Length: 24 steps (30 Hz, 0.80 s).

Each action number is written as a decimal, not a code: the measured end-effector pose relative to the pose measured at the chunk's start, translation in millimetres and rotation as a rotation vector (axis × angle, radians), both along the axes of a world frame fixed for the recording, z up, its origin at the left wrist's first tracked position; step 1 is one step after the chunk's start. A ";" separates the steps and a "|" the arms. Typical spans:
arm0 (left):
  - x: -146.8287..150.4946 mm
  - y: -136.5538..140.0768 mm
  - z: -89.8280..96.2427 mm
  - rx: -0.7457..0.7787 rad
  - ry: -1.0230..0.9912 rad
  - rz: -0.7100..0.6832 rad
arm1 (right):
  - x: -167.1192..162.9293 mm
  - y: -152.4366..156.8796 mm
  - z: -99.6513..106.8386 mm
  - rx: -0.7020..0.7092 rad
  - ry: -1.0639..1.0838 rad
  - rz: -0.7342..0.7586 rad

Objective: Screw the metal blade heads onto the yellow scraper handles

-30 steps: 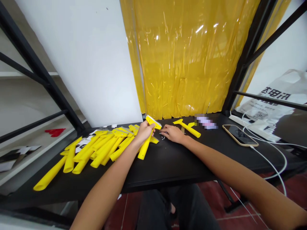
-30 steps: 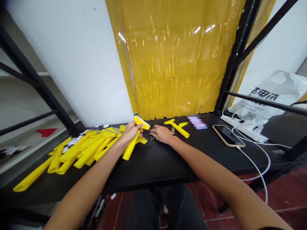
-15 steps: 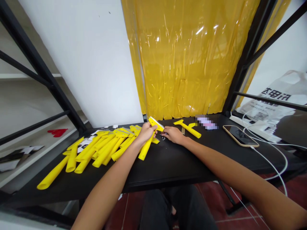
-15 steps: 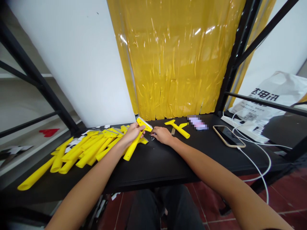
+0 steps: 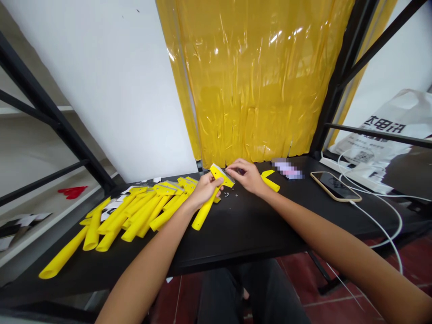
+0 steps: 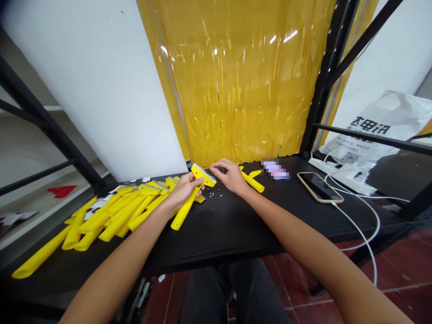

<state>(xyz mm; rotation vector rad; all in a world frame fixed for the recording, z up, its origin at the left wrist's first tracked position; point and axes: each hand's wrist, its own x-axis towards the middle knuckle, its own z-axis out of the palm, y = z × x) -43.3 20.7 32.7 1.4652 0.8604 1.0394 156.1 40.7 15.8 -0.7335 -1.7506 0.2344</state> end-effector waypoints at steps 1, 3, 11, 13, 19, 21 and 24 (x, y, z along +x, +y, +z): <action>1.6 -1.5 -0.5 0.014 -0.001 -0.029 | -2.9 -5.2 2.8 0.005 -0.012 0.048; 3.7 -3.8 -0.9 0.038 0.004 -0.071 | -9.4 -13.5 5.8 -0.004 -0.030 0.107; 4.5 -7.9 4.8 0.101 0.061 -0.011 | -14.4 -17.5 8.4 -0.104 0.145 0.077; 4.6 -10.4 7.8 0.097 0.046 0.013 | -11.2 -14.7 9.2 -0.132 0.212 0.066; -0.4 -16.4 17.0 -0.086 -0.097 -0.180 | -4.1 -10.5 11.3 -0.448 0.420 0.217; -2.3 -17.6 19.3 -0.171 -0.191 -0.280 | -4.9 -16.7 16.0 -0.380 0.371 0.257; -3.8 -19.2 22.1 -0.304 -0.358 -0.368 | -8.6 -32.0 25.7 -0.155 0.216 0.232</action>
